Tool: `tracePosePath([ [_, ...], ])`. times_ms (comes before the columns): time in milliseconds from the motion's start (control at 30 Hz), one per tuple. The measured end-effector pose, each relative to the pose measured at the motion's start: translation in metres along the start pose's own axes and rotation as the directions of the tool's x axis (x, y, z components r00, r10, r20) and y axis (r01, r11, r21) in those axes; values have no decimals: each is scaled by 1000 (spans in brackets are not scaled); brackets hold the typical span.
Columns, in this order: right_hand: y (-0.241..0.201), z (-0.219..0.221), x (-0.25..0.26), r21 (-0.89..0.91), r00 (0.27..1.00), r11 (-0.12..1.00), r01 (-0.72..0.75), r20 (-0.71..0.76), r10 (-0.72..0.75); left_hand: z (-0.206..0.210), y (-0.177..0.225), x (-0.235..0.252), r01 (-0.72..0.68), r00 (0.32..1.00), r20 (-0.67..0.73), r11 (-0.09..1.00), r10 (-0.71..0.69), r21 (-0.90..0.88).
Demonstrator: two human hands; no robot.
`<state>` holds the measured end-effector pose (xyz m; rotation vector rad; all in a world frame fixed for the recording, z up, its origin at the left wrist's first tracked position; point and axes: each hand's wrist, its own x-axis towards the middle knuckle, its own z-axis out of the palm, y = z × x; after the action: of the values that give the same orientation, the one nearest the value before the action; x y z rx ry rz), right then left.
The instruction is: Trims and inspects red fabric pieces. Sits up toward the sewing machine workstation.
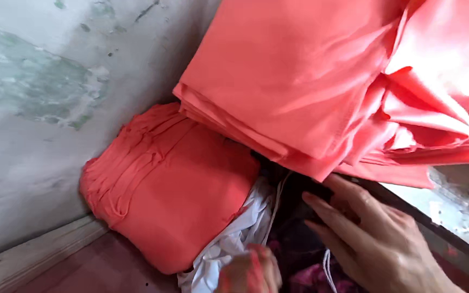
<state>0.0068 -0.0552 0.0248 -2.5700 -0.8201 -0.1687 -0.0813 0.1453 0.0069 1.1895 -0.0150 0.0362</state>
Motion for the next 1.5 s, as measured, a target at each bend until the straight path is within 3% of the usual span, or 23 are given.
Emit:
tracePosePath([
  [67, -3, -1, -31, 106, 993, 992, -74, 101, 63, 2, -10, 27, 71, 985, -163, 990, -50, 124],
  [100, -6, -2, -45, 151, 983, 982, -114, 161, 89, 4, -17, 43, 62, 983, -180, 984, -32, 165],
  [233, -14, -3, -81, 279, 945, 923, -266, 265, 192, 24, -19, 94, -58, 997, -37, 966, 69, 253],
  [300, -9, -6, -89, 285, 940, 898, -336, 156, 302, 43, -9, 113, -93, 995, -2, 949, 98, 302],
  [367, 8, -7, -85, 196, 909, 900, -388, -81, 410, 55, 3, 128, -148, 988, 91, 926, 124, 347],
  [467, 45, -13, -49, 28, 758, 844, -535, -425, 494, 65, 21, 137, -219, 961, 247, 884, 123, 413],
  [567, 70, -14, -13, 14, 671, 738, -675, -403, 622, 75, 23, 127, -183, 945, 322, 913, 61, 364],
  [633, 74, -8, -15, 113, 687, 776, -621, -399, 608, 82, 14, 113, -98, 952, 304, 921, -23, 377],
  [767, 59, -8, -62, 324, 766, 873, -365, -428, 479, 96, -22, 98, 156, 944, 213, 911, -250, 381],
  [900, 52, -9, -93, 290, 816, 919, -268, -439, 377, 138, -53, 105, 235, 899, 289, 920, -328, 312],
  [1000, 48, -12, -102, 222, 842, 933, -285, -408, 354, 170, -56, 114, 211, 880, 401, 966, -255, 152],
  [1067, 45, -17, -109, 262, 843, 915, -308, -370, 389, 180, -47, 117, 396, 837, 446, 914, -317, -92],
  [1100, 44, -19, -113, 305, 839, 900, -312, -356, 412, 182, -42, 116, 529, 798, 454, 820, -396, -216],
  [1167, 43, -17, -120, 478, 820, 833, -278, -333, 465, 174, -34, 109, 663, 736, 452, 670, -504, -333],
  [1200, 43, -12, -123, 599, 809, 764, -240, -311, 498, 164, -34, 103, 659, 738, 438, 690, -514, -301],
  [1300, 38, 5, -122, 927, 767, 341, -155, -105, 633, 129, -44, 76, 436, 828, 374, 899, -418, 41],
  [1367, 27, 13, -114, 991, 730, 40, -130, 68, 680, 114, -51, 56, 264, 915, 249, 938, -318, 226],
  [1433, 13, 16, -109, 991, 743, -32, -126, 116, 659, 98, -56, 36, 234, 947, 117, 892, -299, 386],
  [1500, 2, 19, -110, 985, 803, 68, -158, 88, 590, 75, -57, 16, 270, 916, 71, 737, -394, 619],
])
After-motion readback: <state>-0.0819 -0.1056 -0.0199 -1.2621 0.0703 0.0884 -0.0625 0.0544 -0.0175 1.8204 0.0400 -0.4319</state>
